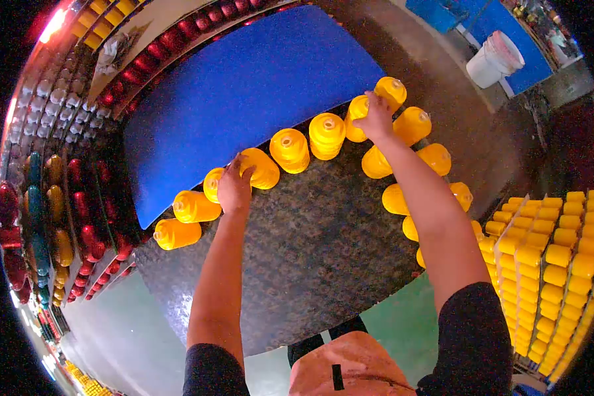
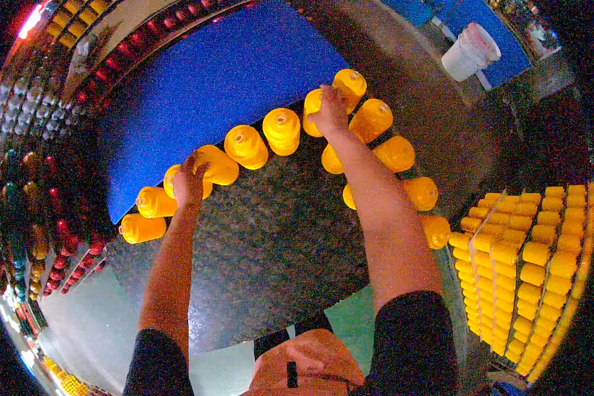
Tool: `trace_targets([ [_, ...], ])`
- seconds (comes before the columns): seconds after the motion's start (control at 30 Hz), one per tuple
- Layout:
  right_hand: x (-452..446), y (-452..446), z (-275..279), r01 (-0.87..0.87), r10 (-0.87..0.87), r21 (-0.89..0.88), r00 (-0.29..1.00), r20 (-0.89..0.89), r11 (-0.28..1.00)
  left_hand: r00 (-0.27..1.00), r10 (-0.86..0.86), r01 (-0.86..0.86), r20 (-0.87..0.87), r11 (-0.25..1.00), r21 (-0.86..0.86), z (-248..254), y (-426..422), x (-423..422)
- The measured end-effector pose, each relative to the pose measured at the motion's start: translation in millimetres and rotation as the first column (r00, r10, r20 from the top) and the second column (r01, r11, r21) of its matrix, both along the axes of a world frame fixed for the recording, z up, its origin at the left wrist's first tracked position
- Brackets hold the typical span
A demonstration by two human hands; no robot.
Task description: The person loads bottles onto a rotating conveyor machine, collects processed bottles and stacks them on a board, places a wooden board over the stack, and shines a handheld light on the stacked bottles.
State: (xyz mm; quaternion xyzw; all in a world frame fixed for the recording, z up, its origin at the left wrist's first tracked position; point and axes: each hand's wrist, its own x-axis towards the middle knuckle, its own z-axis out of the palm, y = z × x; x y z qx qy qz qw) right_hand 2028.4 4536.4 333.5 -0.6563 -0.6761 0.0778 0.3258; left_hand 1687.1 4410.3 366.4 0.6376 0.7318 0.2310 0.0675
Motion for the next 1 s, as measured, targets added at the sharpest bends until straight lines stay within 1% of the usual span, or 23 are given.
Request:
trace_targets([
  [0.1,7,4,1,0.004,-0.005,-0.037,1.0,-0.013,0.999,0.999,0.031,-0.03,0.043,0.999,-0.022,-1,-2,8],
  [0.17,20,7,-3,-0.036,0.033,-0.032,0.994,-0.105,0.999,0.998,-0.038,0.027,0.053,0.981,0.192,-9,-11,17],
  [0.2,25,3,2,-0.044,0.04,-0.033,0.994,-0.106,0.998,0.998,-0.03,0.019,0.052,0.982,0.19,4,-26,29],
  [0.27,12,-23,13,0.007,0.012,0.216,0.996,-0.09,0.976,0.938,0.027,-0.098,0.344,0.977,0.191,20,-82,35],
  [0.33,-2,-107,53,-0.202,0.269,0.36,0.952,-0.145,0.911,0.828,-0.053,-0.054,0.559,0.983,0.173,10,-166,24],
  [0.37,-13,-166,83,-0.3,0.36,0.219,0.871,-0.335,0.929,0.714,0.034,-0.127,0.7,0.989,0.081,-4,-217,22],
  [0.4,-5,-210,71,-0.411,0.362,0.013,0.787,-0.499,0.911,0.679,0.096,-0.079,0.728,0.995,-0.057,-6,-272,24],
  [0.43,4,-255,37,-0.558,0.488,0.045,0.681,-0.547,0.829,0.711,0.294,-0.114,0.639,0.945,-0.308,2,-328,36],
  [0.47,2,-311,55,-0.641,0.411,-0.165,0.646,-0.643,0.749,0.801,0.147,0.005,0.58,0.967,-0.253,-51,-400,23],
  [0.5,8,-365,29,-0.7,0.485,-0.193,0.64,-0.596,0.688,0.705,0.333,-0.006,0.626,0.886,-0.465,-36,-457,27],
  [0.53,9,-421,17,-0.684,0.412,-0.29,0.667,-0.62,0.67,0.943,0.133,0.088,0.304,0.782,-0.617,-66,-531,18],
  [0.57,12,-482,-3,-0.602,0.243,-0.473,0.746,-0.62,0.643,0.959,-0.239,0.284,0.155,0.752,-0.595,-58,-589,8],
  [0.6,20,-536,-10,-0.585,0.046,-0.609,0.741,-0.67,0.536,0.95,-0.229,0.309,0.21,0.776,-0.551,-42,-640,3],
  [0.63,42,-593,-53,-0.485,0.114,-0.758,0.865,-0.488,0.437,0.917,0.198,0.138,0.345,0.656,-0.742,-28,-688,3],
  [0.67,62,-625,-83,-0.477,0.32,-0.834,0.864,-0.388,0.277,0.912,0.24,0.081,0.331,0.688,-0.722,-39,-737,-2],
  [0.73,53,-698,-88,-0.499,0.277,-0.866,0.837,-0.471,0.037,0.987,-0.054,0.127,0.151,0.839,-0.529,-84,-864,-26],
  [0.77,69,-740,-143,-0.524,0.266,-0.846,0.834,-0.484,0.103,0.695,0.567,-0.208,0.441,0.746,-0.632,-58,-898,-15],
  [0.8,68,-768,-193,-0.55,0.254,-0.818,0.826,-0.504,0.165,0.642,0.623,-0.308,0.447,0.744,-0.593,-43,-936,-17],
  [0.83,46,-789,-167,-0.587,0.403,-0.798,0.769,-0.496,0.139,0.364,0.719,-0.446,0.593,0.693,-0.566,-29,-980,-20],
  [0.87,34,-794,-118,-0.617,0.571,-0.782,0.673,-0.47,0.084,0.028,0.693,-0.584,0.72,0.596,-0.551,-17,-1026,-3],
  [0.9,8,-790,-90,-0.641,0.686,-0.767,0.567,-0.455,0.022,0.01,0.664,-0.616,0.747,0.593,-0.519,-15,-1069,14],
  [0.93,-26,-790,-60,-0.642,0.742,-0.765,0.49,-0.458,-0.048,-0.073,0.626,-0.71,0.776,0.513,-0.481,-9,-1105,25],
  [1.0,-113,-800,-9,-0.574,0.842,-0.794,0.313,-0.44,-0.201,0.071,0.69,-0.711,0.72,0.541,-0.448,-4,-1179,50],
])
